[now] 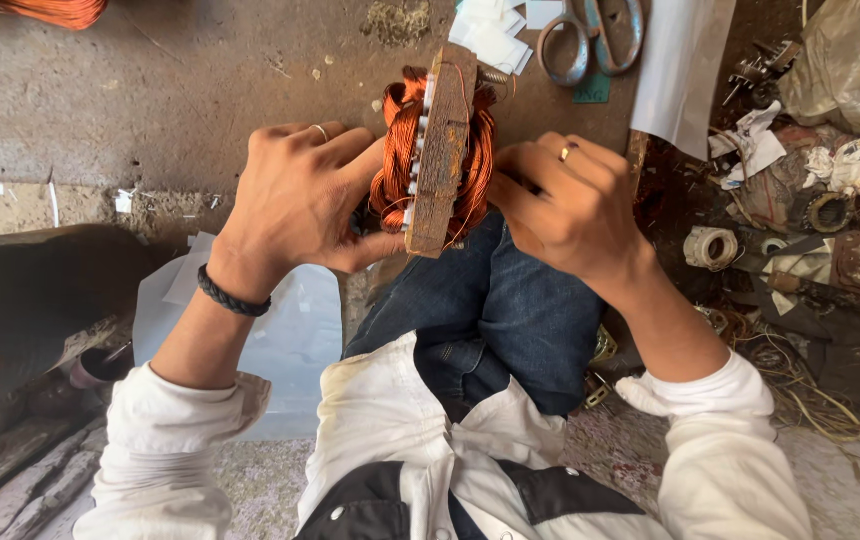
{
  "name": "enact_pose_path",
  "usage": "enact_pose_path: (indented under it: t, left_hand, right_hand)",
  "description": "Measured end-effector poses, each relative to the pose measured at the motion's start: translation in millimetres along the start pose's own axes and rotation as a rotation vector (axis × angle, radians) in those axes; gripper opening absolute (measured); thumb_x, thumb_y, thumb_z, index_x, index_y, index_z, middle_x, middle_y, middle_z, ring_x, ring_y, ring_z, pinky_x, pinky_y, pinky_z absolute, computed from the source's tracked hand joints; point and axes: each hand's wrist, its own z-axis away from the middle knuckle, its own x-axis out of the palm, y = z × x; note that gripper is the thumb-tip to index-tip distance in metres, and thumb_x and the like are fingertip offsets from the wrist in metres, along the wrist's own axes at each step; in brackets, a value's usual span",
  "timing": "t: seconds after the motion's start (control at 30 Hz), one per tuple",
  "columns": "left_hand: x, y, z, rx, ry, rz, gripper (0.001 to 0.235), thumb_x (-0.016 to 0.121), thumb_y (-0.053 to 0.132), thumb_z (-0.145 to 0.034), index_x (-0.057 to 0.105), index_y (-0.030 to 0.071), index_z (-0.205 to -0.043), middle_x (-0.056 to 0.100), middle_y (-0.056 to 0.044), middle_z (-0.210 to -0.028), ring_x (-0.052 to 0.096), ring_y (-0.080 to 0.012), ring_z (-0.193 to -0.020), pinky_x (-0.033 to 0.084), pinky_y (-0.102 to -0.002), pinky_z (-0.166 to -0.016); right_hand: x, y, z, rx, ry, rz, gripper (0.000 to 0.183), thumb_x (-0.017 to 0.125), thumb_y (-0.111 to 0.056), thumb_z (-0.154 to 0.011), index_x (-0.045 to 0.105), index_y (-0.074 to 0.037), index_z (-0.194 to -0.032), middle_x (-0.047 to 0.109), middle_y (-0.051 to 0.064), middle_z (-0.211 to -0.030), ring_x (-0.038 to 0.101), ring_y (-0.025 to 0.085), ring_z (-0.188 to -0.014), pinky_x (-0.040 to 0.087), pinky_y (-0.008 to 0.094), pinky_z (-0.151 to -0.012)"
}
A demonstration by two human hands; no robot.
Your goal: The person winds copper coils into the slots of an electric motor stator by hand and inserts white plastic insulation strips to secure them.
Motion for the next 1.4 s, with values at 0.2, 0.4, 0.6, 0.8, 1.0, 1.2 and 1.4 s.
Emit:
enact_pose_path:
  t: [0.2, 0.4, 0.6, 0.8, 1.0, 1.2, 1.4]
  left_hand:
    - [-1.7, -0.6, -3.2, 0.045, 0.015, -0.01, 0.074, 0.065, 0.081, -0.082, 0.07, 0.015, -0.116, 0.063, -0.004, -0.085, 0.063, -0.0251, -0.069, 0.047, -0.038, -0.053]
    - [-3.7, -2.0, -6.8, 0.054, -0.025, 0.015, 0.069, 0.066, 0.082, -0.081, 0.069, 0.022, -0.114, 0.065, -0.002, -0.089, 0.066, -0.0251, -0.073, 0.049, -0.039, -0.051]
    - [-3.8, -4.0, -11.7, 0.073, -0.019, 0.014, 0.065, 0.066, 0.081, -0.079, 0.069, 0.025, -0.112, 0.068, -0.001, -0.093, 0.071, -0.0254, -0.083, 0.052, -0.038, -0.054]
    - [4.2, -10.3, -0.1, 0.124, 0.012, -0.036, 0.068, 0.058, 0.082, -0.085, 0.068, 0.018, -0.105, 0.065, -0.002, -0.088, 0.07, -0.0236, -0.085, 0.051, -0.037, -0.055]
    - [1.5, -9.1, 16.7, -0.151, 0.33, 0.507, 0.036, 0.068, 0.034, -0.094, 0.072, 0.003, -0.112, 0.063, -0.007, -0.092, 0.061, -0.0118, -0.076, 0.05, -0.033, -0.064]
    - [0.4, 2.7, 5.7, -0.077, 0.442, 0.626, 0.035, 0.082, 0.001, -0.098, 0.068, 0.003, -0.131, 0.054, -0.012, -0.131, 0.063, -0.0185, -0.104, 0.058, -0.029, -0.085]
    - [-5.2, 1.2, -2.3, -0.032, 0.338, 0.676, 0.031, 0.078, 0.003, -0.098, 0.067, 0.003, -0.127, 0.048, -0.013, -0.145, 0.064, -0.0222, -0.109, 0.058, -0.032, -0.092]
  right_hand:
    - [2.8, 0.7, -5.9, 0.01, 0.02, 0.028, 0.008, 0.074, -0.001, -0.093, 0.075, -0.007, -0.088, 0.068, 0.003, -0.083, 0.058, 0.012, -0.062, 0.041, 0.029, -0.052]
    - [0.2, 0.6, -13.0, 0.036, 0.018, -0.022, 0.013, 0.077, -0.002, -0.082, 0.069, -0.006, -0.073, 0.061, 0.003, -0.074, 0.057, 0.016, -0.06, 0.04, 0.034, -0.052]
    - [-2.0, 5.5, -14.8, -0.024, 0.001, -0.015, 0.016, 0.076, -0.001, -0.08, 0.067, -0.005, -0.068, 0.064, 0.003, -0.075, 0.055, 0.014, -0.058, 0.039, 0.031, -0.049]
    - [0.4, 6.5, -8.5, -0.037, -0.011, -0.025, 0.015, 0.074, 0.002, -0.088, 0.069, -0.005, -0.076, 0.069, 0.003, -0.086, 0.065, 0.015, -0.072, 0.044, 0.03, -0.057]
    - [7.4, -11.0, 11.5, 0.286, 0.27, -0.338, 0.013, 0.076, 0.009, -0.09, 0.077, 0.0, -0.1, 0.073, 0.012, -0.094, 0.069, 0.013, -0.075, 0.056, 0.025, -0.057]
    - [5.8, -16.2, 14.9, 0.377, 0.271, -0.404, 0.028, 0.083, 0.007, -0.089, 0.073, -0.001, -0.113, 0.067, 0.01, -0.102, 0.07, 0.017, -0.084, 0.056, 0.029, -0.063]
    - [5.0, -20.4, -8.3, 0.389, 0.182, -0.401, 0.022, 0.077, 0.011, -0.085, 0.072, 0.002, -0.104, 0.065, 0.009, -0.095, 0.067, 0.017, -0.078, 0.053, 0.028, -0.061]
